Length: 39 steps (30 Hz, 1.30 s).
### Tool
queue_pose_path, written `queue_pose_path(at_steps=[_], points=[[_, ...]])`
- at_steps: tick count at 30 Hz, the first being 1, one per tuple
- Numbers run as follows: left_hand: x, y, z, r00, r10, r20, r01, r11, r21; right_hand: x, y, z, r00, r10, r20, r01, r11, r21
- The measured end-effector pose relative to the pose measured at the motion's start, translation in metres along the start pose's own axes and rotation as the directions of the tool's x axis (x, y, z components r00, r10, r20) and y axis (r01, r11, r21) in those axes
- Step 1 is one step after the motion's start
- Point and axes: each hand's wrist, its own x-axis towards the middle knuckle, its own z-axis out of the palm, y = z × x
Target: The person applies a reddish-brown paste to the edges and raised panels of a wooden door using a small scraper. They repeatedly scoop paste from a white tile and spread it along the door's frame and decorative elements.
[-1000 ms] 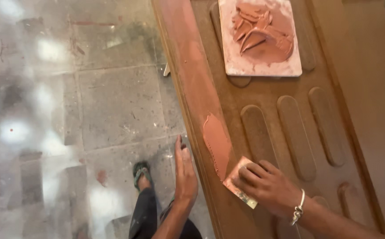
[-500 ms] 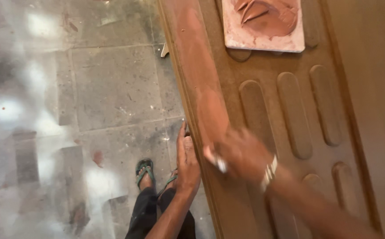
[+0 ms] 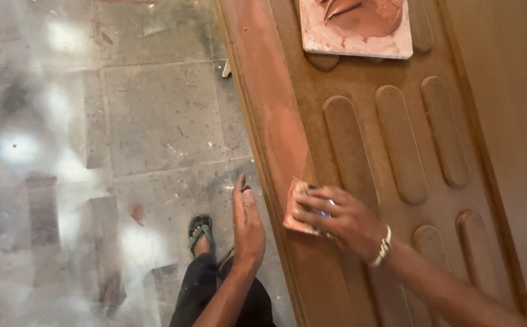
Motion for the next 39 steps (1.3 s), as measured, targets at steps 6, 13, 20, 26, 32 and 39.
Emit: queue_pose_path(at_steps=[6,13,20,26,32,39], points=[[-0.014,0.004,-0.018,0.998,-0.038,-0.048,0.040,0.998,0.049,-0.054,-0.047,-0.002,0.974,-0.224,0.006,0.212,0.911,-0.354],[-0.043,-0.005,-0.011,0.998,-0.007,0.069,0.000,0.995,0.104,0.042,0.019,-0.008,0.992,0.126,-0.025,-0.126,0.906,-0.405],[-0.075,-0.020,-0.012,0.993,-0.042,0.112,0.037,0.998,0.051,0.017,-0.042,-0.006,0.983,0.122,0.134,-0.098,0.980,-0.175],[-0.103,-0.013,0.001,0.994,0.052,0.097,-0.063,0.992,0.109,-0.079,-0.130,-0.008,0.974,0.122,0.190,-0.086,0.978,-0.191],[-0.133,-0.033,-0.005,0.990,0.013,0.141,-0.004,0.998,-0.064,-0.085,-0.093,0.000,0.988,0.149,-0.051,-0.155,0.977,-0.148],[-0.164,-0.072,-0.008,0.997,-0.063,0.033,0.063,0.998,0.011,-0.141,-0.116,0.021,0.994,0.102,0.033,-0.095,0.979,-0.183]])
